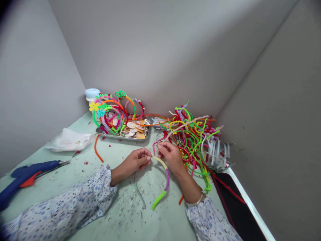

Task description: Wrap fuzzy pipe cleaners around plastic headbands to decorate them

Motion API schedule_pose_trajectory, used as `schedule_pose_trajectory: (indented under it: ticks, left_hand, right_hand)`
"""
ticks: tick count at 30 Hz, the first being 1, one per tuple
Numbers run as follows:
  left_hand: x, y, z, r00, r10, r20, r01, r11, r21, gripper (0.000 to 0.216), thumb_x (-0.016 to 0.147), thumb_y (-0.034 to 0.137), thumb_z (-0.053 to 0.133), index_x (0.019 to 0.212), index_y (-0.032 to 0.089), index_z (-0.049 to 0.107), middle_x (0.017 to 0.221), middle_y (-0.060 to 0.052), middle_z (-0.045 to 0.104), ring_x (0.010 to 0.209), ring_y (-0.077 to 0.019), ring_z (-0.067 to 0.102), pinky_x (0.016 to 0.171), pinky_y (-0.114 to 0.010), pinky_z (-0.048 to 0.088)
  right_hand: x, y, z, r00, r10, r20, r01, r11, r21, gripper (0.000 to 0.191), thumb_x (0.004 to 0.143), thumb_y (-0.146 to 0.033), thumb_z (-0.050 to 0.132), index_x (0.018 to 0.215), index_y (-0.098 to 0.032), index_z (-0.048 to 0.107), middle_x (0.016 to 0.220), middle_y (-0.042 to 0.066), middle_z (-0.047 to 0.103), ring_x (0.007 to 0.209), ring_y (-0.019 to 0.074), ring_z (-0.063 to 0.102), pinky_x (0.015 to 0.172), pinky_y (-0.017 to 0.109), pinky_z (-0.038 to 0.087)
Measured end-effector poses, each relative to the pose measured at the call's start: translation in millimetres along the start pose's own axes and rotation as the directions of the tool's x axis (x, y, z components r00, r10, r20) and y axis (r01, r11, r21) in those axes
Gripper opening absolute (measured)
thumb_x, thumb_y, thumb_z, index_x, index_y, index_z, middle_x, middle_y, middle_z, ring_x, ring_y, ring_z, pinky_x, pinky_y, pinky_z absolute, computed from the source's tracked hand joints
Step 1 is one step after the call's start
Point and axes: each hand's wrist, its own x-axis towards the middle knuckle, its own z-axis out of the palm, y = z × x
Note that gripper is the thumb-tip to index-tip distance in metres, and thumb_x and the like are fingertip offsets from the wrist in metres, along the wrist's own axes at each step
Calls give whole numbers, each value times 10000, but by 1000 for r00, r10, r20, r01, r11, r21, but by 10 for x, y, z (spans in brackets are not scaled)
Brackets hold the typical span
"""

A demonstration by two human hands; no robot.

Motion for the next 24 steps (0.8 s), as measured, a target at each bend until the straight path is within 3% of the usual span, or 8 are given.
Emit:
schedule_pose_trajectory:
  ticks: [8,24]
  left_hand:
    - [1,-21,-2,999,-15,31,14,1000,19,267,767,335,586,936,129,570,644,4,572,414,-37,386,390,-172,263]
    - [-21,11,10,995,-57,85,51,996,71,199,774,316,549,839,130,572,614,24,527,425,-45,376,409,-181,262]
  right_hand:
    - [16,39,22,999,24,26,-22,997,-74,190,779,-359,605,797,-171,624,596,-14,579,540,122,499,544,247,398]
    - [6,-8,66,998,22,53,-13,987,-161,195,786,-359,582,802,-169,621,587,-23,557,514,115,475,519,242,385]
